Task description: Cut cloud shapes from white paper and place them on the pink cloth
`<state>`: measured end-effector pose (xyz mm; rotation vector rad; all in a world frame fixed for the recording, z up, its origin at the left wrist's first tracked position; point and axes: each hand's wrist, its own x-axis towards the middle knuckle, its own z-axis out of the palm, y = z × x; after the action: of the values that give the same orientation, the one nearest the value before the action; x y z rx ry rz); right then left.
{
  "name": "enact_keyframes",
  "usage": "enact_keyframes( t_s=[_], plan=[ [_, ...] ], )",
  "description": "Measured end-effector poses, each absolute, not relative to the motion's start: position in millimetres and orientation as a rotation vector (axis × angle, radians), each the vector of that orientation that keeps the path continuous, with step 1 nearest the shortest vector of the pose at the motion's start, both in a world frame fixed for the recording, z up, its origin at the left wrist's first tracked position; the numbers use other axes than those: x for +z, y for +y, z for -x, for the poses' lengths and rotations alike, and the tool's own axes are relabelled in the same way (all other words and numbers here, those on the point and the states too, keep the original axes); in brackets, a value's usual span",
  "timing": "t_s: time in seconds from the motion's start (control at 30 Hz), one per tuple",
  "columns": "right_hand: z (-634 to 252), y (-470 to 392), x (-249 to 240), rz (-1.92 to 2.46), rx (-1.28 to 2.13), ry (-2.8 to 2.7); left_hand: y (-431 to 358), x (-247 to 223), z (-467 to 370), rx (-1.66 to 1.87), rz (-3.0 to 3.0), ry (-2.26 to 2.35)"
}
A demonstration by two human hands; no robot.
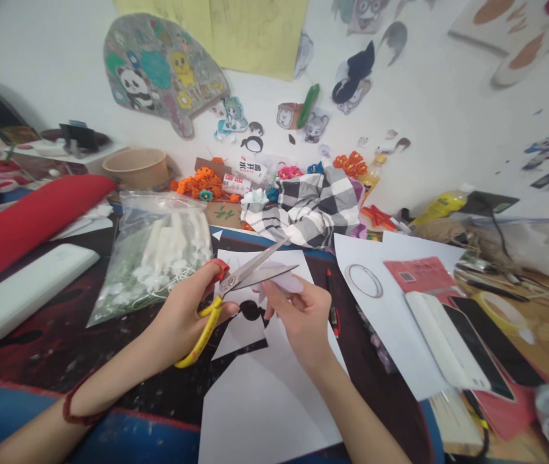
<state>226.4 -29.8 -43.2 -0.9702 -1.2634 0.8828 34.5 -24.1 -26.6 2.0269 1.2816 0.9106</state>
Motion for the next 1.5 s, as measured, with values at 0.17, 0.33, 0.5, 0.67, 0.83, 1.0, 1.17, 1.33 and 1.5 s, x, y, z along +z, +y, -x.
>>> enact_keyframes(
  t_s=[0.17,0.33,0.5,0.67,0.83,1.0,1.17,1.33,1.5],
  plan=[
    [-226.0,-28.9,-43.5,0.966,0.89,-1.253,-23.8,-26.0,-34.4,0.905,-2.034,1.298],
    [-226.7,-29.8,-42.5,0.964,0.877,-1.259,-23.5,-27.2,-33.9,0.909,-2.065,1.314],
    [-227.9,-29.8,-41.8,0.941,0.881,-1.252,-22.7,-27.2,-33.1,0.92,-2.069,1.312],
    [-227.7,-28.5,-41.2,0.916,0.883,-1.225,-21.3,-26.0,-33.3,0.917,-2.07,1.308],
    [-227.4,-28.4,-40.0,0.934,0.877,-1.216,-20.5,-27.8,-32.8,0.91,-2.079,1.316],
    [-229.9,-28.1,-41.2,0.948,0.858,-1.206,-20.5,-29.2,-32.1,0.896,-2.087,1.343],
    [-231.0,-28.0,-42.1,0.94,0.869,-1.193,-19.9,-28.4,-32.5,0.883,-2.068,1.341],
    [-230.3,-27.6,-40.7,0.939,0.852,-1.187,-20.3,-28.3,-31.7,0.878,-2.07,1.35],
    [-231.0,-27.2,-40.5,0.927,0.843,-1.173,-21.0,-28.5,-31.3,0.87,-2.085,1.357]
  ],
)
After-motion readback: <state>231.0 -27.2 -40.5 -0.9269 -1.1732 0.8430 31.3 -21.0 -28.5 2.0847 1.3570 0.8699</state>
